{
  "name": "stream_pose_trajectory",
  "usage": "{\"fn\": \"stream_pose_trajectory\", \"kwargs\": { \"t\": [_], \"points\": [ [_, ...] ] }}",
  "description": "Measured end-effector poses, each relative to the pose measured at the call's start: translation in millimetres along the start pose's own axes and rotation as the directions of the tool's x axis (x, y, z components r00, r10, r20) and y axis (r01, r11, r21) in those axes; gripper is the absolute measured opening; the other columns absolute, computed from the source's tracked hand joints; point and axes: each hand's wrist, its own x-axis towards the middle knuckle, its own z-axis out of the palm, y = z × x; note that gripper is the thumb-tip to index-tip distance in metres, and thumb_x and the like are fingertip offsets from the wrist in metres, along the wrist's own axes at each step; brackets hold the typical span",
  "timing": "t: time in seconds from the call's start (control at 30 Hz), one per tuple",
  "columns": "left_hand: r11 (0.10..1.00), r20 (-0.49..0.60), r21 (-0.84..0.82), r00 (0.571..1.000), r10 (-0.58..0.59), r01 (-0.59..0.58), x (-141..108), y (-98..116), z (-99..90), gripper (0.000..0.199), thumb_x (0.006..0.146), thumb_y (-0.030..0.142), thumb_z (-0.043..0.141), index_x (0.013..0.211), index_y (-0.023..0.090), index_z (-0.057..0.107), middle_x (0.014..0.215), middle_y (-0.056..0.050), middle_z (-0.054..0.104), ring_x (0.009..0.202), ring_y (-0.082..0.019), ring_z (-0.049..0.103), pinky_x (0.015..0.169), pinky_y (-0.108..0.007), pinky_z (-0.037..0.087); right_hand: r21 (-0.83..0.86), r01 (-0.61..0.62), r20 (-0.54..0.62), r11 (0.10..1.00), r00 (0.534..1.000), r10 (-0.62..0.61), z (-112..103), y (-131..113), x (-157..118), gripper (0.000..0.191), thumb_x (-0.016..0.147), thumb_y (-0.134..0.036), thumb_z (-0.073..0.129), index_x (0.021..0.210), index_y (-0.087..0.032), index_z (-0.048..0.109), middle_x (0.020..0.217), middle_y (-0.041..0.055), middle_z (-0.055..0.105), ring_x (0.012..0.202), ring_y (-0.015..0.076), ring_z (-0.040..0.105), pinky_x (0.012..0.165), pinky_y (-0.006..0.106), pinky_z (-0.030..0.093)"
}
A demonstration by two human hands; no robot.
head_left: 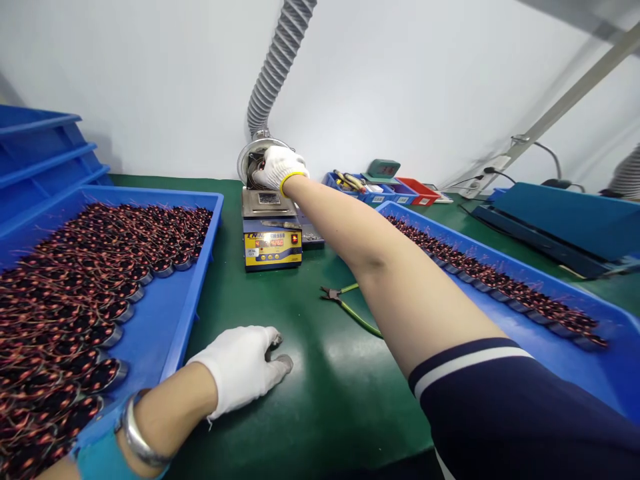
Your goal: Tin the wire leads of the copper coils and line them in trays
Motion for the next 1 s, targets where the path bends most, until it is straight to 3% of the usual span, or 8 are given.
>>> {"fn": "stream_pose_trajectory", "kwargs": {
  "t": [0.33, 0.67, 1.0],
  "points": [
    [0.999, 0.010, 0.046, 1.000, 0.027, -0.028, -1.9, 2.6, -1.3, 0.046, 0.075, 0.051, 0.046, 0.106, 0.023, 0.065, 0.097, -0.011, 0.070, 0.088, -0.031, 0.064, 0.077, -0.039, 0.047, -0.041, -0.013, 0.141, 0.999, 0.990, 0.019, 0.9, -10.0, -12.1, 0.043, 0.077, -0.039, 0.059, 0.105, -0.007, 0.061, 0.108, 0.0164, 0.058, 0.108, 0.0308, 0.053, 0.090, 0.043, 0.041],
    [0.999, 0.001, 0.032, 1.000, 0.022, -0.022, -1.0, 0.1, -1.0, 0.045, 0.075, 0.051, 0.048, 0.107, 0.024, 0.064, 0.096, -0.010, 0.070, 0.087, -0.028, 0.065, 0.076, -0.036, 0.047, 0.003, -0.001, 0.023, 1.000, 1.000, 0.001, -0.4, -2.1, -2.9, 0.045, 0.076, -0.038, 0.056, 0.112, -0.011, 0.059, 0.106, 0.0135, 0.057, 0.106, 0.0314, 0.053, 0.087, 0.046, 0.044],
    [1.000, -0.006, 0.008, 1.000, 0.020, -0.020, 1.5, -1.6, 0.7, 0.043, 0.073, 0.050, 0.051, 0.105, 0.024, 0.065, 0.097, -0.009, 0.070, 0.088, -0.026, 0.066, 0.075, -0.032, 0.047, 0.061, -0.054, 0.031, 0.997, 0.998, 0.052, 3.2, 7.9, -0.5, 0.047, 0.079, -0.043, 0.050, 0.112, -0.010, 0.057, 0.104, 0.0138, 0.057, 0.105, 0.0316, 0.055, 0.085, 0.045, 0.045]
  ]
}}
